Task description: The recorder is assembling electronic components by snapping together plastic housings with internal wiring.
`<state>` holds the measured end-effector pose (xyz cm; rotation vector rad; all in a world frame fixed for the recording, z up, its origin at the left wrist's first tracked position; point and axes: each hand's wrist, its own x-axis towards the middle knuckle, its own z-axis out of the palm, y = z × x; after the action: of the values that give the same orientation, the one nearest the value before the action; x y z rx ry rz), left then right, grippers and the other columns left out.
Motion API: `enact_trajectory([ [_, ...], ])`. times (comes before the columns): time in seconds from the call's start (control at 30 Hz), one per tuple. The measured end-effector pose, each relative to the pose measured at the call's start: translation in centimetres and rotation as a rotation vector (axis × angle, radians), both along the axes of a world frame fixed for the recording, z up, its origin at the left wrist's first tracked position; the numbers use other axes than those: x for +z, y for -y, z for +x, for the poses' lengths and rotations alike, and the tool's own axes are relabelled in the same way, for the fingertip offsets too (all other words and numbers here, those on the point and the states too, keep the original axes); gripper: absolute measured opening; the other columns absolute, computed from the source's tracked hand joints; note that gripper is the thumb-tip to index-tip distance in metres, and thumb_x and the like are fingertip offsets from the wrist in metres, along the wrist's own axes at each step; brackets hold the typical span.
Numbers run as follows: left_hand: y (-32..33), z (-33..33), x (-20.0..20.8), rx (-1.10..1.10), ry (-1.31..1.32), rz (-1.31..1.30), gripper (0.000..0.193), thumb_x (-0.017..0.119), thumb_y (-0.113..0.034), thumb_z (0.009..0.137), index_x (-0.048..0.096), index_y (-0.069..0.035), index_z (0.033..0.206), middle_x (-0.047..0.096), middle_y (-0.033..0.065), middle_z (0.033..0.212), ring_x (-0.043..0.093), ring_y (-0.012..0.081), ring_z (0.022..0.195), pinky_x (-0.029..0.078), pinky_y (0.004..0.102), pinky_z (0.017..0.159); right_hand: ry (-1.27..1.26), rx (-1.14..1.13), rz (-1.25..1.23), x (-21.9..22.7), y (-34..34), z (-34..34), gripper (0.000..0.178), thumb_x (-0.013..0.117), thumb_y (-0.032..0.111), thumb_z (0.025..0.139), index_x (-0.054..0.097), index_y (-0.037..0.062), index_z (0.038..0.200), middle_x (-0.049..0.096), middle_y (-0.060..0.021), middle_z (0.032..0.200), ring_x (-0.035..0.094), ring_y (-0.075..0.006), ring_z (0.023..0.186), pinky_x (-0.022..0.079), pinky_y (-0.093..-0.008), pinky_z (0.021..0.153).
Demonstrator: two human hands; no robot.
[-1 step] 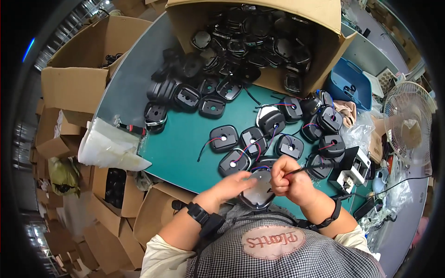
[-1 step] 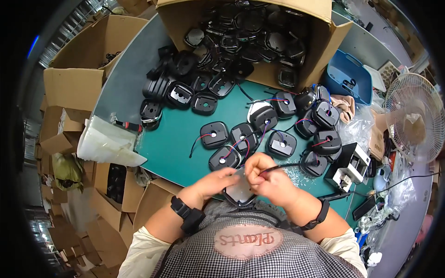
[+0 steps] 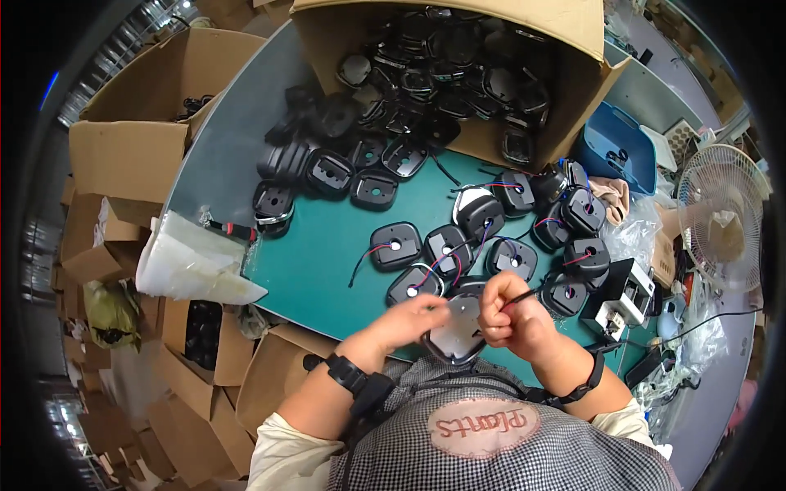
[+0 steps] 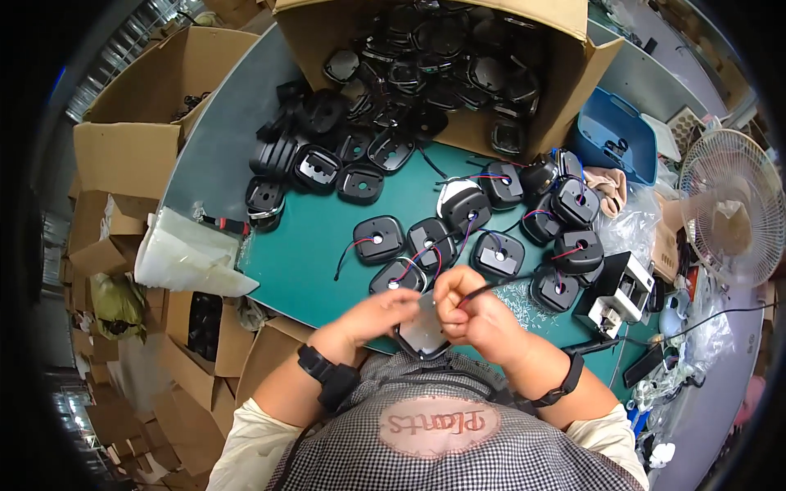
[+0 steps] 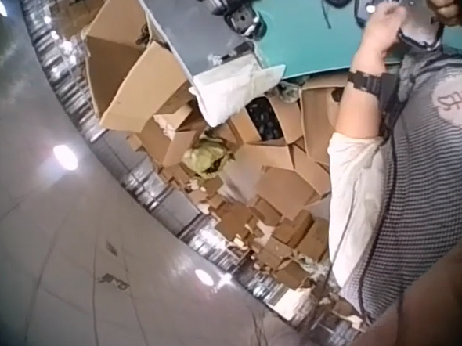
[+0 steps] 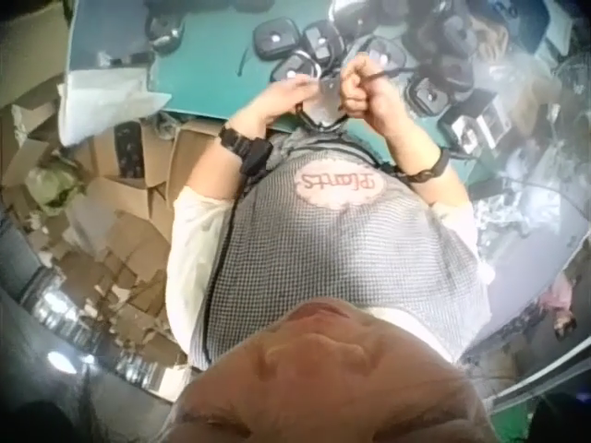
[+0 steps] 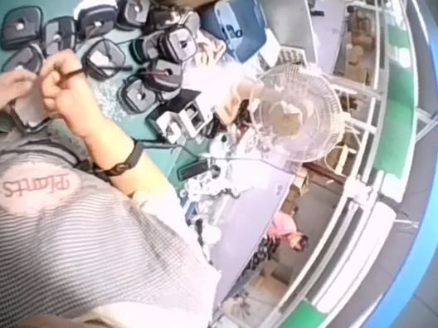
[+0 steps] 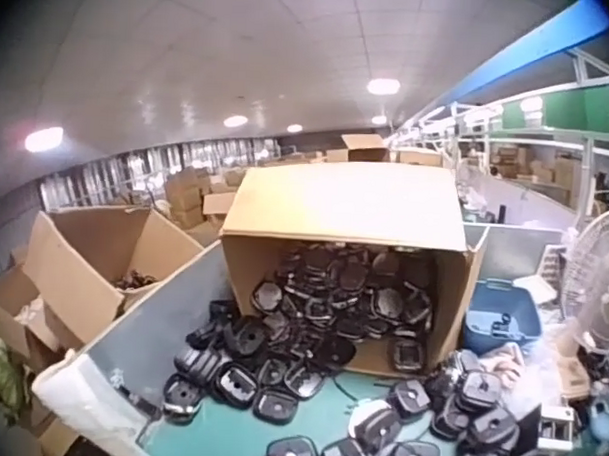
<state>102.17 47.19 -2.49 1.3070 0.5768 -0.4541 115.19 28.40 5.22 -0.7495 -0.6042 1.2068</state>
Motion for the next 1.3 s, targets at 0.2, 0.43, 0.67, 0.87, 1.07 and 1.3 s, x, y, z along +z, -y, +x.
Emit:
enact_trajectory([
  [0.2,-13.9,4.1,-2.7,0.227,0.229,0.85,0.034,0.066,-0.026,0.087,0.064,-0.005,0.114,0.067,0.0126,0.101,0.067,0.0237,0.081,0.054,0.0349,0.075,-0.063,-0.034,-0.163,1.4,-1.3,0.8,0.065,0.048,0.058,0.093,0.049,-0.0021,0.119,0.031,0.0018,0.074,0.026,-0.0075,0.054,0.021,-0.0235,0.044],
  [0.43,-24.4,9.5,-10.6,-0.464,0.215,1.849,0.048,0.057,-0.016,0.088,0.051,-0.013,0.136,0.046,0.0141,0.143,0.035,0.0341,0.139,0.033,0.0496,0.11,-0.091,-0.288,-0.308,0.8,2.7,1.1,0.039,0.049,0.032,0.099,0.056,-0.0064,0.098,0.03,0.0015,0.059,0.024,-0.0077,0.047,0.021,-0.0265,0.043],
  [0.67,-27.4,10.4,-10.5,-0.474,0.533,1.632,0.022,0.076,-0.011,0.072,0.066,-0.006,0.091,0.055,0.0157,0.132,0.042,0.0379,0.133,0.039,0.0476,0.106,-0.203,-0.762,-0.302,1.2,7.9,-2.7,0.038,0.051,0.035,0.099,0.051,-0.0011,0.087,0.029,0.0023,0.06,0.024,-0.0077,0.046,0.022,-0.0249,0.039],
  [0.87,-25.4,8.7,-6.3,-0.015,0.398,0.901,0.015,0.065,-0.014,0.092,0.06,-0.002,0.1,0.065,0.0046,0.096,0.059,0.0139,0.089,0.046,0.0273,0.083,-0.158,-0.786,-0.204,-3.9,8.9,-6.0,0.031,0.049,0.027,0.101,0.055,-0.0032,0.095,0.038,-0.0017,0.067,0.036,-0.0128,0.06,0.037,-0.0306,0.06],
  [1.07,-19.4,3.7,0.2,0.28,0.46,0.825,0.018,0.058,-0.017,0.099,0.057,-0.003,0.11,0.061,-0.0007,0.096,0.055,0.0071,0.087,0.044,0.0228,0.082,-0.076,-0.677,-0.194,-8.4,9.5,-7.0,0.029,0.048,0.023,0.102,0.059,-0.0036,0.105,0.051,-0.0027,0.077,0.045,-0.0123,0.07,0.041,-0.0284,0.067],
  [1.3,-7.7,0.3,4.4,0.397,0.541,-0.14,0.034,0.049,-0.02,0.102,0.048,0.0,0.13,0.057,0.0122,0.127,0.056,0.0231,0.117,0.044,0.0395,0.103,0.214,-0.611,-0.42,-15.1,11.6,-10.1,0.025,0.054,0.015,0.099,0.064,-0.0028,0.114,0.066,-0.0066,0.101,0.061,-0.0152,0.096,0.049,-0.0316,0.088],
])
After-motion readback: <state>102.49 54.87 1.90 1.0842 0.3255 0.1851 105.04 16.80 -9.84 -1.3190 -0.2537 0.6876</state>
